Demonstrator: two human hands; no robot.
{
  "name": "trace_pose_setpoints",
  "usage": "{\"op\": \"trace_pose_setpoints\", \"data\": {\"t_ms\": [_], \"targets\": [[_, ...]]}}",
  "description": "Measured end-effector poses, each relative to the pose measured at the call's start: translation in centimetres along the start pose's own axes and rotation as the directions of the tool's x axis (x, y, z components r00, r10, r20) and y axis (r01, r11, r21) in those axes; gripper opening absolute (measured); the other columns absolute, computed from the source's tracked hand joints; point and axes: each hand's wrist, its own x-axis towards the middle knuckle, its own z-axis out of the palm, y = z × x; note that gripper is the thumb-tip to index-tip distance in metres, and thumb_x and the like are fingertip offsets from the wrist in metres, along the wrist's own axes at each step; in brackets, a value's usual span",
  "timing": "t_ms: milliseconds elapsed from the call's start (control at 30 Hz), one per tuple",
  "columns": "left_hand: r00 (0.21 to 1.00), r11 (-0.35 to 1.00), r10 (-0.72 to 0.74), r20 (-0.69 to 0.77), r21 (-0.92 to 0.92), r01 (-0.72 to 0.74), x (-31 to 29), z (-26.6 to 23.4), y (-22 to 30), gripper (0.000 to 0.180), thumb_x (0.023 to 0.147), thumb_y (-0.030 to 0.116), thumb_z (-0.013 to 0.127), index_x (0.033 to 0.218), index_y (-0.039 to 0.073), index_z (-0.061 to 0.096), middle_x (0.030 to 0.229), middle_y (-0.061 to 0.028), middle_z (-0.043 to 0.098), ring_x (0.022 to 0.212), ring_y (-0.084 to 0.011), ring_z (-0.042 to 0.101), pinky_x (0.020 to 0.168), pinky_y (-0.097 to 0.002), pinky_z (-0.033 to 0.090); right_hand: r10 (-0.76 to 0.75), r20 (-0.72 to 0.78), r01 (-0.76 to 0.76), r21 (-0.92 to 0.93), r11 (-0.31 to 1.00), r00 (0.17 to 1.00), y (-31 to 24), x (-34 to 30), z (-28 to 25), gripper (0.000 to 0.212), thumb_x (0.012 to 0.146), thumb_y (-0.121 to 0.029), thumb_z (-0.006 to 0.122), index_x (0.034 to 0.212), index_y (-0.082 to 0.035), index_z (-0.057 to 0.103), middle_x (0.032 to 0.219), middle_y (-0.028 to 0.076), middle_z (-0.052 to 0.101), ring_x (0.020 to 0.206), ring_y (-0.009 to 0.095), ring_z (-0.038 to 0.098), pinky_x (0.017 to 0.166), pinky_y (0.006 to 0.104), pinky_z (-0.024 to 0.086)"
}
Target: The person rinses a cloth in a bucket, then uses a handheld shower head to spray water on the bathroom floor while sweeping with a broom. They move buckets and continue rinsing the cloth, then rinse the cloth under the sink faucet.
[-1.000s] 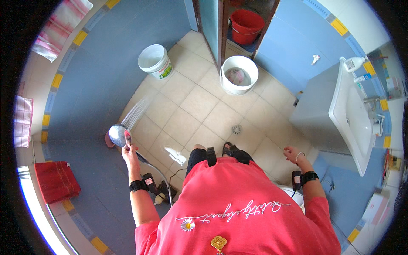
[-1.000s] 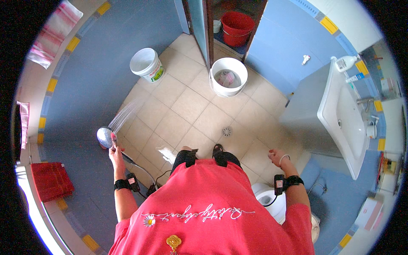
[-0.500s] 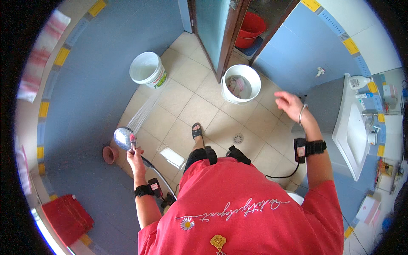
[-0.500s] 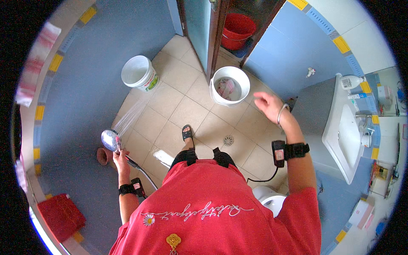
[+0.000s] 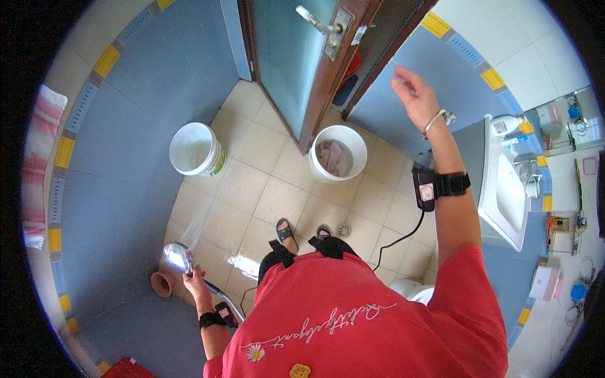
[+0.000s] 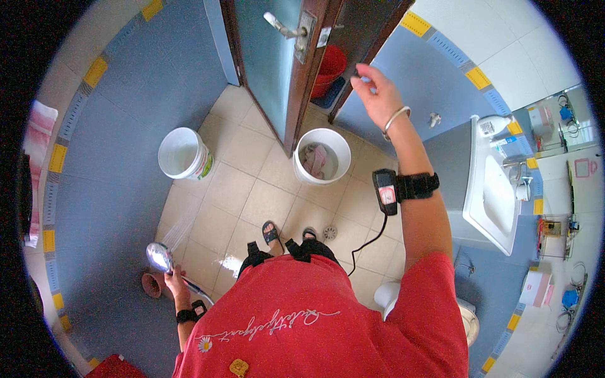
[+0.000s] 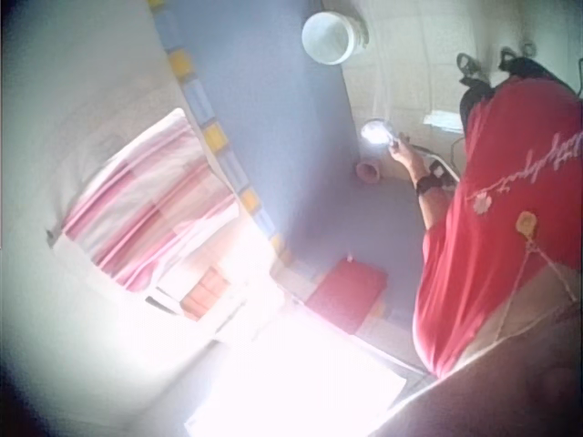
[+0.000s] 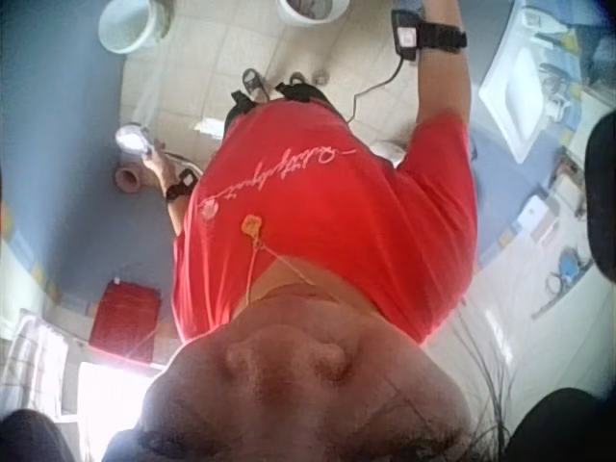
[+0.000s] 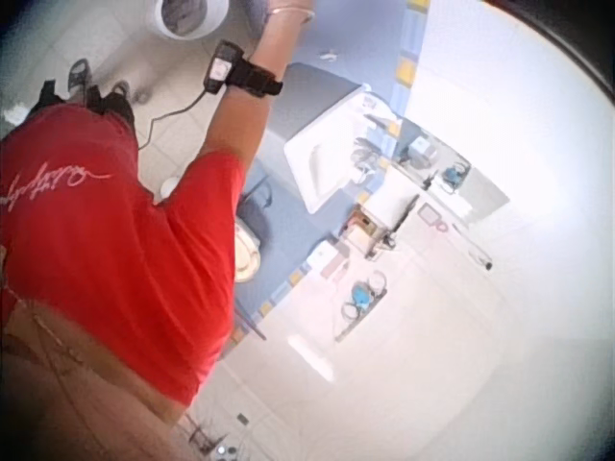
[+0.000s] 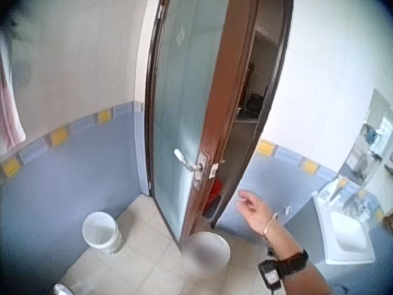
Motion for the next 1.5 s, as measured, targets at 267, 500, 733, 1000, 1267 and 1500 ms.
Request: {"op": "trace_pose_setpoints", "data": {"t_ms": [267,500,733,1000,1267,1500], "targets": [[0.989,0.992,-0.099,-0.109,-0.089,0.089,-2.3,-1.0,-0.9,0.019,0.074,0.009,0.059,0.090,0.002,0.054,0.073,-0.0018,0.054,0.057,-0.0117,0.051,0.055,-0.0258,0.042,-0.037,-0.106,0.055,0.163,0.985,0.994,-1.0,11.9,3.3,0.077,0.071,-0.046,0.068,0.128,-0.004,0.038,0.124,0.020,0.047,0.105,0.026,0.052,0.088,0.0350,0.043],[0.960,0.989,-0.119,-0.254,-0.118,0.091,-3.2,-0.6,-0.5,0.014,0.073,0.010,0.059,0.078,0.003,0.048,0.065,-0.0040,0.053,0.056,-0.0118,0.050,0.057,-0.0255,0.040,-0.019,-0.143,0.048,0.209,0.977,0.990,-2.0,17.6,10.1,0.046,0.076,-0.034,0.068,0.102,0.001,0.052,0.098,0.011,0.062,0.088,0.019,0.057,0.079,0.0308,0.044],[0.922,0.990,-0.119,-0.369,-0.117,0.081,-6.1,-1.1,-0.9,0.012,0.073,0.005,0.058,0.077,0.004,0.046,0.065,-0.0033,0.052,0.058,-0.0107,0.048,0.058,-0.0236,0.040,-0.193,-0.076,0.200,0.105,0.974,0.978,-3.9,16.6,13.2,0.084,0.070,-0.051,0.067,0.118,0.011,0.038,0.116,0.026,0.048,0.106,0.030,0.050,0.089,0.0367,0.040],[0.911,0.993,-0.090,-0.403,-0.106,0.051,-5.6,-0.8,-0.5,0.011,0.074,0.005,0.057,0.076,0.003,0.047,0.066,-0.0006,0.049,0.059,-0.0087,0.045,0.058,-0.0226,0.038,-0.260,0.328,0.167,0.286,0.944,0.908,-9.2,15.7,17.0,0.079,0.075,-0.045,0.063,0.130,0.002,0.031,0.134,0.021,0.034,0.121,0.034,0.036,0.101,0.0383,0.029],[0.905,0.997,-0.054,-0.423,-0.066,0.029,-6.6,0.2,-0.4,0.013,0.076,0.008,0.060,0.076,0.004,0.048,0.068,-0.0001,0.049,0.060,-0.0085,0.045,0.060,-0.0226,0.039,-0.285,0.637,0.442,-0.098,0.892,0.716,-13.2,17.6,22.1,0.062,0.078,-0.036,0.055,0.132,-0.020,0.029,0.120,0.020,0.049,0.111,0.038,0.045,0.095,0.0405,0.037],[0.896,0.986,-0.120,-0.428,-0.156,0.057,-8.5,0.6,-1.1,0.012,0.078,0.005,0.058,0.078,0.005,0.046,0.068,0.0016,0.049,0.062,-0.0067,0.044,0.060,-0.0212,0.037,-0.201,0.696,0.507,-0.265,0.820,0.689,-19.4,18.0,27.4,0.042,0.082,-0.024,0.047,0.123,-0.018,0.037,0.110,0.017,0.056,0.102,0.032,0.054,0.085,0.0402,0.045]]}}
